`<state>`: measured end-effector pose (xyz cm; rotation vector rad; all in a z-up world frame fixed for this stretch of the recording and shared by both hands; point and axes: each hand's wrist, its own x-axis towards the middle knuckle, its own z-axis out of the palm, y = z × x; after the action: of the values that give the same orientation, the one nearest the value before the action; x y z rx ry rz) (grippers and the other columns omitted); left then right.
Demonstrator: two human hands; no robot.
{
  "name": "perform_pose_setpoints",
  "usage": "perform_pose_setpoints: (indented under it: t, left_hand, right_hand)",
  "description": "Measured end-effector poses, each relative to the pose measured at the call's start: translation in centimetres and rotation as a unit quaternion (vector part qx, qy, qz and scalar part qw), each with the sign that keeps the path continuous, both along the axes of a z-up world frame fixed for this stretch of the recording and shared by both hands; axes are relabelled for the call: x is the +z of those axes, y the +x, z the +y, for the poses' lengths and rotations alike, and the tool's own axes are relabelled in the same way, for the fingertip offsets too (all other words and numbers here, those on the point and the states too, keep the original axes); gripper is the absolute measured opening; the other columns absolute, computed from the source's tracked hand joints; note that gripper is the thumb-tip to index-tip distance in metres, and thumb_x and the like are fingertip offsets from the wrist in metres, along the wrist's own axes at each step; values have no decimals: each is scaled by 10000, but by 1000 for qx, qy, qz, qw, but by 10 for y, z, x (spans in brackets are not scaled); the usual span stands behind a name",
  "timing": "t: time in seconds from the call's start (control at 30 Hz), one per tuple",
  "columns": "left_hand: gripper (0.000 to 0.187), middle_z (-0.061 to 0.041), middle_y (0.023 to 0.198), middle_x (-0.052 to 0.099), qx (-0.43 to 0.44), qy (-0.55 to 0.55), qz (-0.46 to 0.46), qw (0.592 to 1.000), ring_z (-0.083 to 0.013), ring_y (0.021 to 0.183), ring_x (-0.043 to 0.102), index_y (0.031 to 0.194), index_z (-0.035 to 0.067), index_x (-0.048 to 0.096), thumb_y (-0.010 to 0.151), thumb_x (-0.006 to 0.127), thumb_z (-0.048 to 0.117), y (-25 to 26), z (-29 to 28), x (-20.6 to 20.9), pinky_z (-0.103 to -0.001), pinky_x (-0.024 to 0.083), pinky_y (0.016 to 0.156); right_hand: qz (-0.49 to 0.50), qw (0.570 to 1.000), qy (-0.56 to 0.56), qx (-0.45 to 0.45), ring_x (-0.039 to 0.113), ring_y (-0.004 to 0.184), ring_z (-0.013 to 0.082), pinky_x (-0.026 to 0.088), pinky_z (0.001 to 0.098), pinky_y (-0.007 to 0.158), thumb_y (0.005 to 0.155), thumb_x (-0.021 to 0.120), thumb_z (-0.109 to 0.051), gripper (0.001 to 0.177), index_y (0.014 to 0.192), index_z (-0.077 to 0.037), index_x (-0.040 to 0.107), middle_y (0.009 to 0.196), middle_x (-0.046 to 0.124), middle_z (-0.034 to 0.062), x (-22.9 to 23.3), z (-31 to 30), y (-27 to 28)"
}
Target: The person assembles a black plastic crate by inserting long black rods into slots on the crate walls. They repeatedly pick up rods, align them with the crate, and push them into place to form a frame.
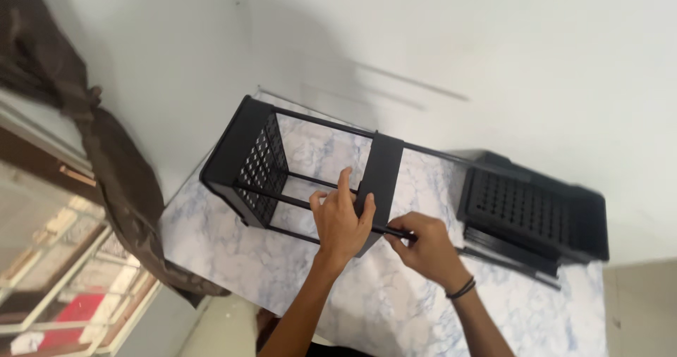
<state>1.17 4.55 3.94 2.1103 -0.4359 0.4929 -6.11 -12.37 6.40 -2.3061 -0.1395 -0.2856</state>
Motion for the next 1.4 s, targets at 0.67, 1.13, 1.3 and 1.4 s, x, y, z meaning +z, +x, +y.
perform_pose_setpoints:
  t: [0.67, 1.13, 1.3, 1.4]
  left_hand:
    - [239, -117, 583, 560, 237, 38, -86, 967, -288, 692, 540, 755, 56, 671, 956, 658, 183, -9, 39, -34, -474, 387, 963]
    - [219, -88, 597, 552, 221, 17, -120, 968, -274, 693, 507, 735, 70, 647, 932, 655, 166, -11, 15, -37, -465, 373, 933]
    - [247, -87, 561, 522, 184, 20, -120, 975, -270, 677, 487, 698, 69, 626, 928, 677, 144, 5, 4, -36, -443, 386, 933]
    - [220, -56, 523, 518, 166, 8, -135, 977, -254, 641, 486, 691, 84, 630, 902, 679, 126, 20, 0, -32, -434, 382, 904]
  right_hand:
    - [-121, 970, -118, 176, 643, 588, 351, 476, 410, 529, 914, 717, -125, 156, 906, 29, 743, 683, 674, 170, -56, 46, 36]
    - [-13, 985, -1, 170, 681, 512, 160, 516, 283, 497, 836, 757, -163, 199, 870, 32, 748, 654, 707, 111, -28, 22, 40]
    - [-132, 984, -36, 112, 682, 570, 177, 523, 298, 527, 845, 778, -150, 163, 918, -9, 742, 760, 718, 88, -28, 22, 26]
    - [-149, 985, -81, 26, 685, 583, 191, 516, 312, 527, 853, 805, -189, 172, 913, -36, 753, 779, 728, 71, -25, 27, 21]
